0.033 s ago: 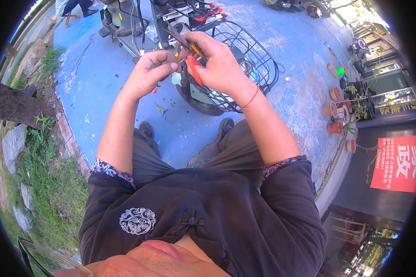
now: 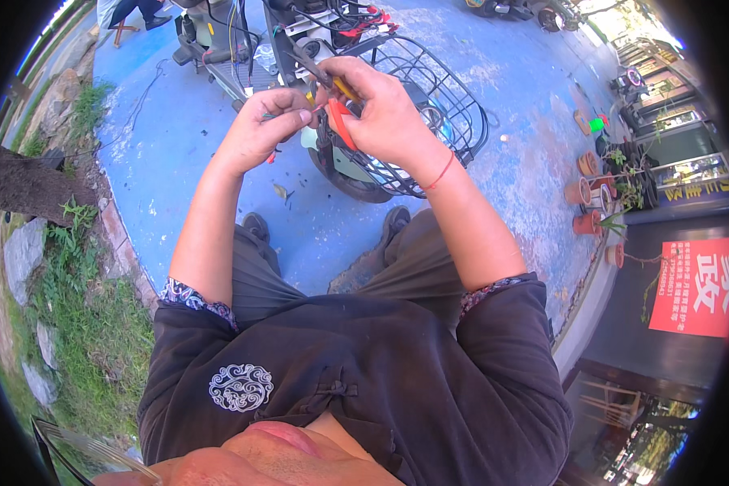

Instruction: The person works on the wiring of an electric scooter, stripping insulation from several wires with red-handled pliers and twisting the exposed ends. The person handles multiple wires and tools while seated on a stool in an outdoor repair area.

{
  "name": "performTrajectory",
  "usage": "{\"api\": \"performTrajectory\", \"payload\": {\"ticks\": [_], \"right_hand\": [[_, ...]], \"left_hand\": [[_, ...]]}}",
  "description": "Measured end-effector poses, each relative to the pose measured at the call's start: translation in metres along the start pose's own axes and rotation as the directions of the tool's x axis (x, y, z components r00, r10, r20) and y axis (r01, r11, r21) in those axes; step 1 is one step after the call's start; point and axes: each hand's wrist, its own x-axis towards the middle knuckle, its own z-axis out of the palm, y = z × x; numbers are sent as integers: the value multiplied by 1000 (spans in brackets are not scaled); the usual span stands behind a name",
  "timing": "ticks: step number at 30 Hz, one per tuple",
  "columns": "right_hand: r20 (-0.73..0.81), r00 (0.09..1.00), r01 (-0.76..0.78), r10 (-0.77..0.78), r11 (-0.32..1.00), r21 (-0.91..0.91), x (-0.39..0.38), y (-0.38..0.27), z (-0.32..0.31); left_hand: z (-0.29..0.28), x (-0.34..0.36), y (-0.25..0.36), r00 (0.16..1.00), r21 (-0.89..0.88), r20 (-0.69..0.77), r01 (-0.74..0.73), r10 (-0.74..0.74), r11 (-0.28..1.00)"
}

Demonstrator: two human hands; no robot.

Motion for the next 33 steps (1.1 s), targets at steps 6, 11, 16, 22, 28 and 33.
{"api": "performTrajectory", "payload": {"ticks": [6, 11, 16, 22, 28, 33], "right_hand": [[20, 1000, -12, 10, 997, 75, -2, -1, 3], [5, 997, -72, 72, 980, 184, -1, -6, 4], [35, 998, -60, 58, 995, 74, -2, -4, -1], [56, 998, -24, 20, 997, 71, -5, -7, -2], [72, 996, -55, 46, 989, 138, -5, -12, 0], [69, 997, -55, 46, 991, 123, -6, -12, 1]], "left_hand": [[-4, 0, -2, 996, -131, 73, 60, -51, 990], [-1, -1, -3, 999, -108, 38, 2, 2, 994], [2, -1, -5, 999, -40, 5, -45, 46, 998], [-1, -2, -2, 996, -86, 82, -11, 18, 996], [-6, -2, -5, 987, -212, 157, 60, -27, 975], [-6, -2, -3, 984, -237, 172, 76, -35, 969]]}}
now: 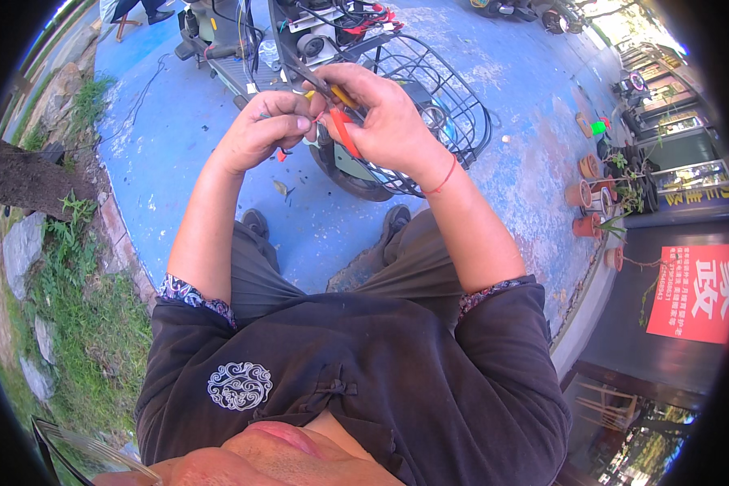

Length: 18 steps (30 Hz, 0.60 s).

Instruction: The person works on the wiring of an electric scooter, stripping insulation from several wires with red-handled pliers and twisting the exposed ends. The person handles multiple wires and tools while seated on a stool in an outdoor repair area.

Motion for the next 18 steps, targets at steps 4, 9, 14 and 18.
{"api": "performTrajectory", "payload": {"ticks": [4, 9, 14, 18], "right_hand": [[3, 1000, 20, -20, 1000, 6, 0, 0, 1], [11, 1000, 9, -8, 999, -32, 0, -2, 1], [8, 999, 37, -36, 997, -71, -2, -1, 1], [27, 998, 57, -55, 995, -80, -2, 2, 0]], "left_hand": [[2, 0, 0, 1000, -6, -12, -1, 1, 1000], [-1, -1, -2, 999, -68, 22, 36, -34, 997], [0, -1, -1, 995, -152, 73, 84, -74, 985], [-1, -2, -3, 995, -164, 81, 71, -58, 984]]}}
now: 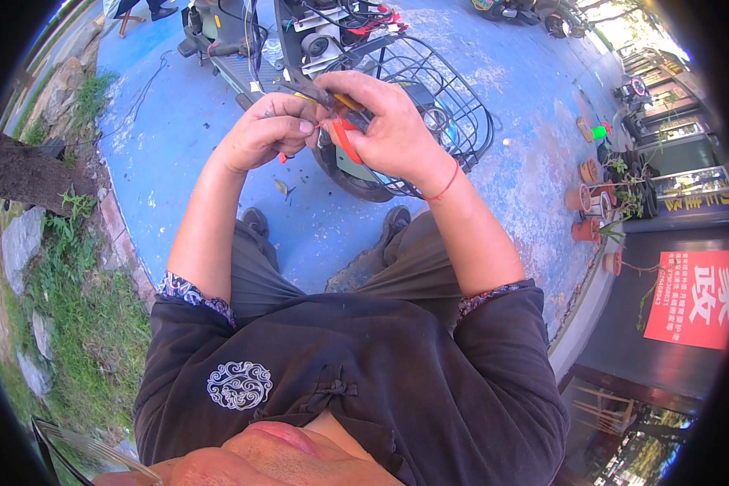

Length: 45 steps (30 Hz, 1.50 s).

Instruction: The person works on the wiring of an electric scooter, stripping insulation from several wires with red-handled pliers and twisting the exposed ends. The person handles multiple wires and tools while seated on a stool in an outdoor repair area.

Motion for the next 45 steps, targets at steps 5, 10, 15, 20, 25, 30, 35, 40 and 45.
{"api": "performTrajectory", "payload": {"ticks": [5, 10, 15, 20, 25, 30, 35, 40, 45], "right_hand": [[19, 999, 51, -49, 995, -88, 3, -10, -1], [-7, 998, 70, -70, 995, -73, 1, -10, 2], [-7, 999, -48, 50, 992, 115, -5, -2, 5], [55, 982, -187, 183, 866, 464, -7, -3, 6], [29, 984, -105, 177, 443, 890, -2, -7, -1], [84, 941, -334, 327, 865, 374, -8, -27, -22], [-152, 956, -216, 253, 950, 224, -17, -12, 4], [-181, 965, -166, 189, 977, 134, -7, -13, 14], [-193, 970, -152, 149, 988, 1, -7, -9, 20]], "left_hand": [[-3, 0, -3, 999, 12, 20, -31, 31, 999], [1, 3, -8, 999, 1, -6, -52, 52, 999], [-1, 5, -13, 993, 149, -24, -115, 119, 982], [7, 0, 1, 995, 213, 26, -97, 93, 972], [4, -1, 10, 992, 359, -34, -100, 120, 928], [-5, -3, 5, 961, 299, -179, -152, 212, 942], [2, 2, 3, 980, 200, -155, -95, 127, 975], [0, 6, -7, 986, 227, -125, -82, 113, 971], [0, 6, -7, 985, 250, -127, -83, 117, 965]]}}
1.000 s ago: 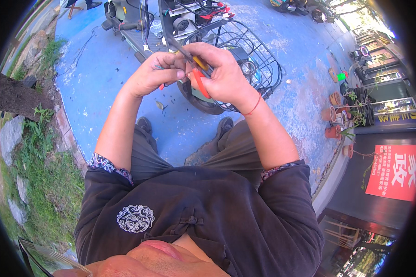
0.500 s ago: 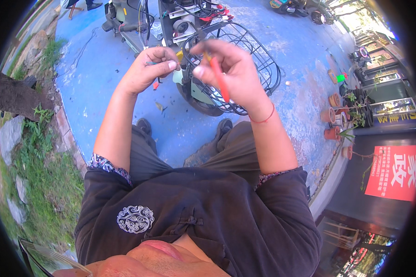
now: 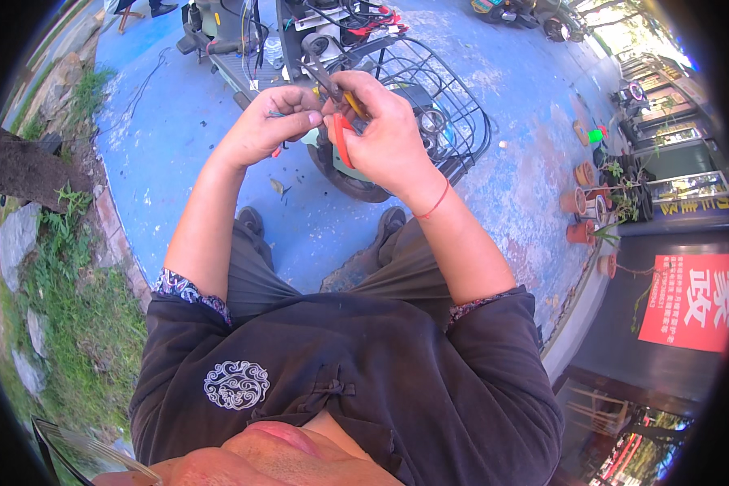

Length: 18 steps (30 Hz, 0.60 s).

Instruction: The person works on the wiring of an electric scooter, stripping insulation from several wires with red-handled pliers and twisting the exposed ends. The person handles multiple wires and tools while seated on a stool in an outdoor repair area.

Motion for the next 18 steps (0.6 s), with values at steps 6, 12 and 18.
{"api": "performTrajectory", "payload": {"ticks": [6, 12, 18], "right_hand": [[-13, 996, -84, 86, 989, 122, -2, 5, 2], [-5, 971, -225, 237, 928, 298, -1, 2, 0], [-35, 971, -216, 238, 927, 305, -2, 8, 4]], "left_hand": [[0, -2, 1, 1000, -19, -10, -4, 4, 1000], [3, 0, 0, 995, 66, -34, -90, 92, 994], [4, 2, -2, 984, 174, -55, -159, 171, 972]]}}
